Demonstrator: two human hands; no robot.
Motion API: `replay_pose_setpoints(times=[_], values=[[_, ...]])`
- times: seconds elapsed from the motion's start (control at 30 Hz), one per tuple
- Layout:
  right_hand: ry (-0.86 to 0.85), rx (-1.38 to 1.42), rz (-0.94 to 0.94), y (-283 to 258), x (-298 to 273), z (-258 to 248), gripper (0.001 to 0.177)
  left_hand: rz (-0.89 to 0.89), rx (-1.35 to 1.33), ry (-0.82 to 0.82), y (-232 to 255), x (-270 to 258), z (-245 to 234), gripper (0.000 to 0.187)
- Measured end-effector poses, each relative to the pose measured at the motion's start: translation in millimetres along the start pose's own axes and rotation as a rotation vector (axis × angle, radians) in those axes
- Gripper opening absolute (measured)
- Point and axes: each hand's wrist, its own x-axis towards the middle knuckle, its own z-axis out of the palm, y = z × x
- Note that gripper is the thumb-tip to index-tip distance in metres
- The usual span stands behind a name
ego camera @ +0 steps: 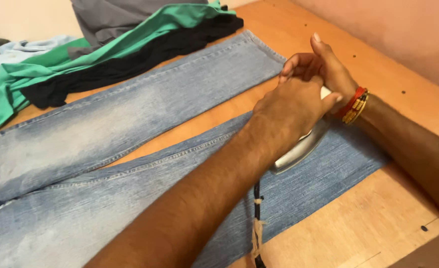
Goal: The person irons a pair of light blue jeans laid flat on a wooden table. They use a handheld electric iron to smooth the fabric, moving from the upper thigh area down to the lower leg, and then back up to the waistband area.
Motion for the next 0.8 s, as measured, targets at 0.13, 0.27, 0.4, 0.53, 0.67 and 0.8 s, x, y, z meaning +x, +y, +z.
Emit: replay_pose_setpoints(times=[0.13,0.27,0.4,0.53,0.67,0.8], values=[[-0.241,-0.393,-0.152,-33.0,0.2,53.5,0.079,0.085,0.023,-0.010,-21.2,-38.6,-23.4,0.047],[-0.468,-0.771,-0.241,-37.9,11.1,148.4,0.053,-0.028,0.045,-0.135,-41.2,-96.8,-53.9,0.045],[-0.555,-0.922,-0.303,-33.3,20.6,235.3,0.047,-0.170,0.053,-0.225,-55.1,-161.8,-84.1,0.044],[-0.640,-0.730,-0.601,-17.7,28.6,319.3,0.049,-0.373,0.068,-0.292,-75.2,-227.2,-114.5,0.042],[-0.646,-0.760,-0.489,3.1,36.6,387.3,0.068,-0.584,0.094,-0.356,-98.4,-289.5,-141.2,0.040],[-0.640,-0.770,-0.492,15.3,45.5,410.5,0.077,-0.752,0.114,-0.391,-110.8,-316.7,-146.4,0.039]])
